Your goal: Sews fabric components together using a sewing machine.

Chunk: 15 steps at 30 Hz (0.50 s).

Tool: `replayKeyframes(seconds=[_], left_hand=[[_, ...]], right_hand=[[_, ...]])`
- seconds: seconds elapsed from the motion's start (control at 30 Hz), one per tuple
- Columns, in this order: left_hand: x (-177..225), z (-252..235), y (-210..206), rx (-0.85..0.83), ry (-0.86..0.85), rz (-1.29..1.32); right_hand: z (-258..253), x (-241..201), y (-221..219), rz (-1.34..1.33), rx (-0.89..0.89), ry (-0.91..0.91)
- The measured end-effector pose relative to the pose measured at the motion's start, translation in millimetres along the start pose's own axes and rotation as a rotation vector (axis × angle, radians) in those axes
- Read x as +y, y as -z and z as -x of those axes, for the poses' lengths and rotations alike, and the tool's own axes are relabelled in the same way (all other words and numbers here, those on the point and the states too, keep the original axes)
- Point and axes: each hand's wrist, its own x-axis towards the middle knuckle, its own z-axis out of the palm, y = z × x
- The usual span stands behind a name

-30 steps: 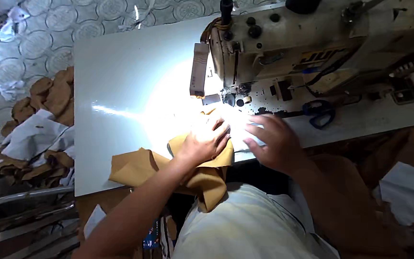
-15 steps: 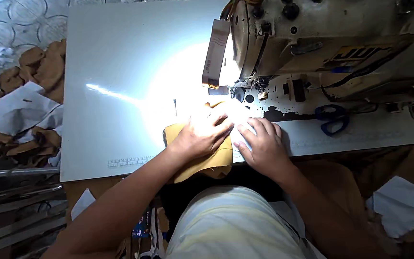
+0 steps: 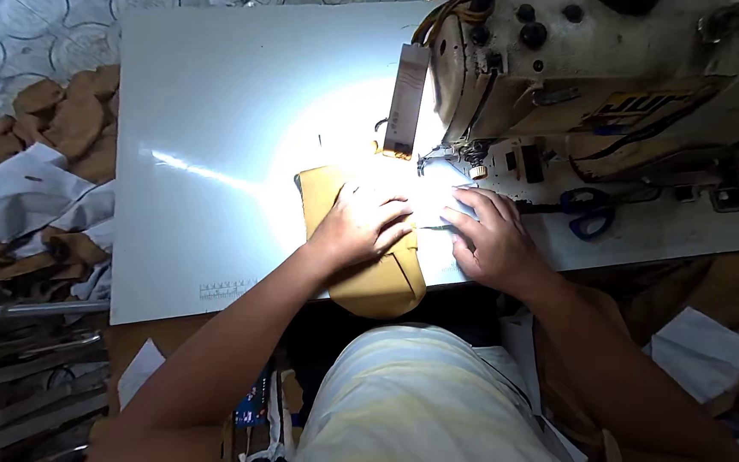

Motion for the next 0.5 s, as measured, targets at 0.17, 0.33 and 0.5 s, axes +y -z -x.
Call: replayKeyframes(seconds=[0.17, 0.33, 0.5], left_hand=[[-3.0, 4.4, -6.5, 0.096, 0.012, 0.043], [-2.5, 6.4, -8.1, 0.120, 0.008, 0.042], [-2.7, 8.0, -10.3, 0.126, 0.014, 0.051]], right_hand=[[-18.4, 0.2, -11.4, 0.135, 0.078, 0.155], [-17.7, -2.0, -10.5, 0.099, 0.098, 0.321], [40.2, -22.0, -7.3, -0.019, 0.035, 0.174]])
